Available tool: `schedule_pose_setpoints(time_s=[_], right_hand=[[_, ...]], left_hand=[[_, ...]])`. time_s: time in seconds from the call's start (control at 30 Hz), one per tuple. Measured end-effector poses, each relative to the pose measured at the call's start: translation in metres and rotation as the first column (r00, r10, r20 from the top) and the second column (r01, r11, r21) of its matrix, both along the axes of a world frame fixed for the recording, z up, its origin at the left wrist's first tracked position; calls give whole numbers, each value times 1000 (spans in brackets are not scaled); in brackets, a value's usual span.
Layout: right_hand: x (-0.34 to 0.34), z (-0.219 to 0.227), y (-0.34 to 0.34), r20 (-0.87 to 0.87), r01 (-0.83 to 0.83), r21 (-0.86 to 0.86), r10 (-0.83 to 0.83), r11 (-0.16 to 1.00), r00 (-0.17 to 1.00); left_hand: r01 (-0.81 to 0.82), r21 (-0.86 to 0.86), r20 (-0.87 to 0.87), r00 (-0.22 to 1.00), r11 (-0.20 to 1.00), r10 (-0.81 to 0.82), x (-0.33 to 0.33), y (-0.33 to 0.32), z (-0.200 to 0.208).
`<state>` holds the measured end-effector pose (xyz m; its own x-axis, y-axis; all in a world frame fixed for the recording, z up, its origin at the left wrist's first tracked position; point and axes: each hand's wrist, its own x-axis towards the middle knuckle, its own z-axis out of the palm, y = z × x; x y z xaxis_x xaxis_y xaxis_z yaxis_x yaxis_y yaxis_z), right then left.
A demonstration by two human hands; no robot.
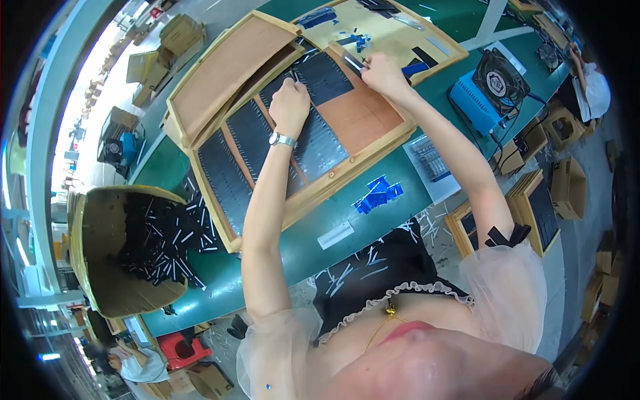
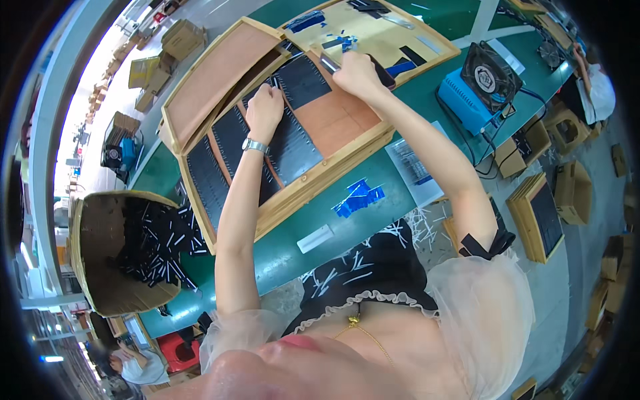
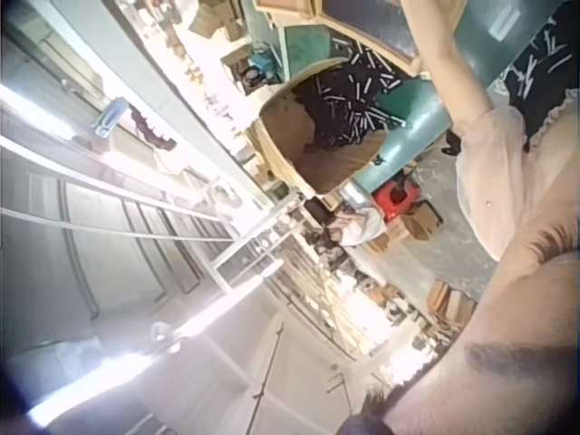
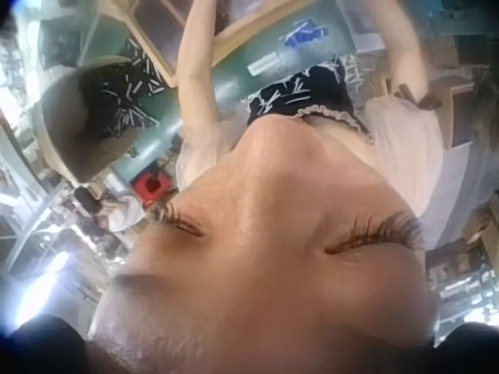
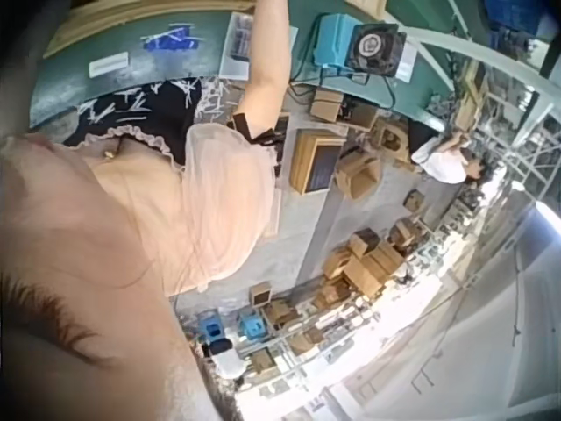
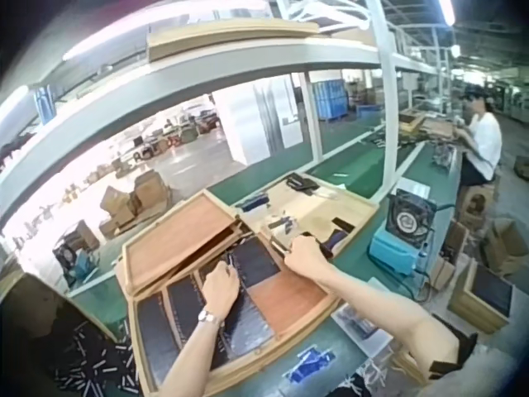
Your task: Assembling small blue rectangular components onto black strips at a factory workbench.
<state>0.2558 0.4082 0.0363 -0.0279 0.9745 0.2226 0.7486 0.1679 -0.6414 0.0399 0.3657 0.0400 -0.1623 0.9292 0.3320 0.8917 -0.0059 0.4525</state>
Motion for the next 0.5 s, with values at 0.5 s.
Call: schedule_pose_setpoints(time_s=[0.5], right_hand=[[-22,9,19,27,-108,-78,111,991,994]], left_hand=[[45,-344,26,999,938,-39,2,22,6]])
